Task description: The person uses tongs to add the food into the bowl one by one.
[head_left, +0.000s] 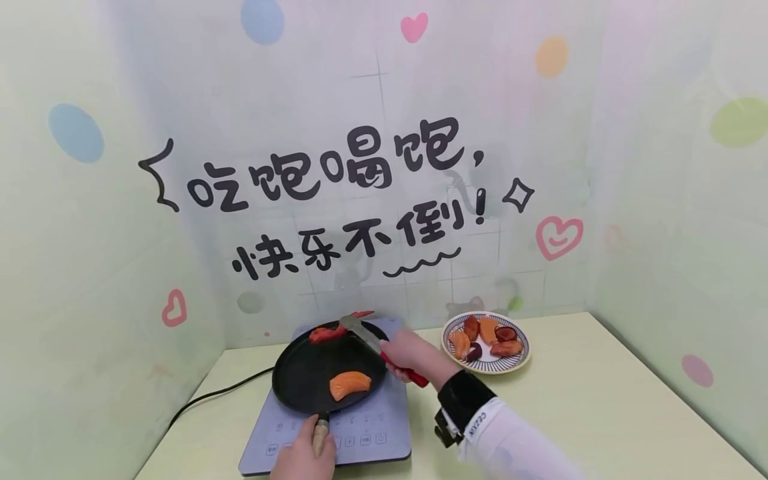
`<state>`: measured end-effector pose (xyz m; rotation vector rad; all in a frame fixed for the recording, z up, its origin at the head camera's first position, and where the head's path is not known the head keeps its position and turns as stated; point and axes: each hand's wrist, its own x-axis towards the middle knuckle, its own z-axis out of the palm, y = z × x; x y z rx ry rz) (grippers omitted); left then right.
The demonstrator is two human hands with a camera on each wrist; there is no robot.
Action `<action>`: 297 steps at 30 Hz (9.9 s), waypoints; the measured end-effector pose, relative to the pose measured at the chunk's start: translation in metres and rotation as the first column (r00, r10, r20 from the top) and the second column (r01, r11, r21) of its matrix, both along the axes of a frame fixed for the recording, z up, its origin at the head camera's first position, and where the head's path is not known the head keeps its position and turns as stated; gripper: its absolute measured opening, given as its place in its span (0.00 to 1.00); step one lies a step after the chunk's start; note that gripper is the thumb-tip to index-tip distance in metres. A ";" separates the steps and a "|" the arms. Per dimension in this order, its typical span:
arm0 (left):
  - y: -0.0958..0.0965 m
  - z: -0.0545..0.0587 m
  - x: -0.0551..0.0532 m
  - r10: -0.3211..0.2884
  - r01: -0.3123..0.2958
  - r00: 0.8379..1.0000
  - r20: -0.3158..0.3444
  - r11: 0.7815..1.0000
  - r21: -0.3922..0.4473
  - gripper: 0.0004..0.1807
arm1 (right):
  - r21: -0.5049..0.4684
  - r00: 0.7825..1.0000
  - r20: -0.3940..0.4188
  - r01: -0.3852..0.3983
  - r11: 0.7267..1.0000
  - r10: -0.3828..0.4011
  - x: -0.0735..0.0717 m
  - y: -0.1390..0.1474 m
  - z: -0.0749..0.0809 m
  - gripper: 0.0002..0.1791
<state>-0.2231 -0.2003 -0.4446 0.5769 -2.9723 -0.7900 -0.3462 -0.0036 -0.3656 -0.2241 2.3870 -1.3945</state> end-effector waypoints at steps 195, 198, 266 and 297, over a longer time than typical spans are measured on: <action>0.001 0.004 0.001 -0.024 0.024 1.000 0.005 0.998 0.053 0.35 | -0.442 0.896 0.099 0.429 0.788 -0.432 0.087 0.225 -0.062 0.16; 0.002 0.004 0.002 -0.030 0.030 1.000 -0.002 0.998 0.058 0.36 | -0.496 0.899 0.170 0.432 0.753 -0.404 0.086 0.229 -0.061 0.14; -0.003 0.000 -0.003 -0.040 0.038 0.999 0.026 0.998 0.050 0.36 | -0.850 0.757 0.510 0.517 0.102 0.408 0.083 0.045 -0.049 0.13; -0.001 0.004 -0.001 -0.032 0.031 0.999 0.031 0.998 0.052 0.36 | -0.971 0.874 0.190 0.234 -0.046 0.447 0.087 0.127 0.018 0.23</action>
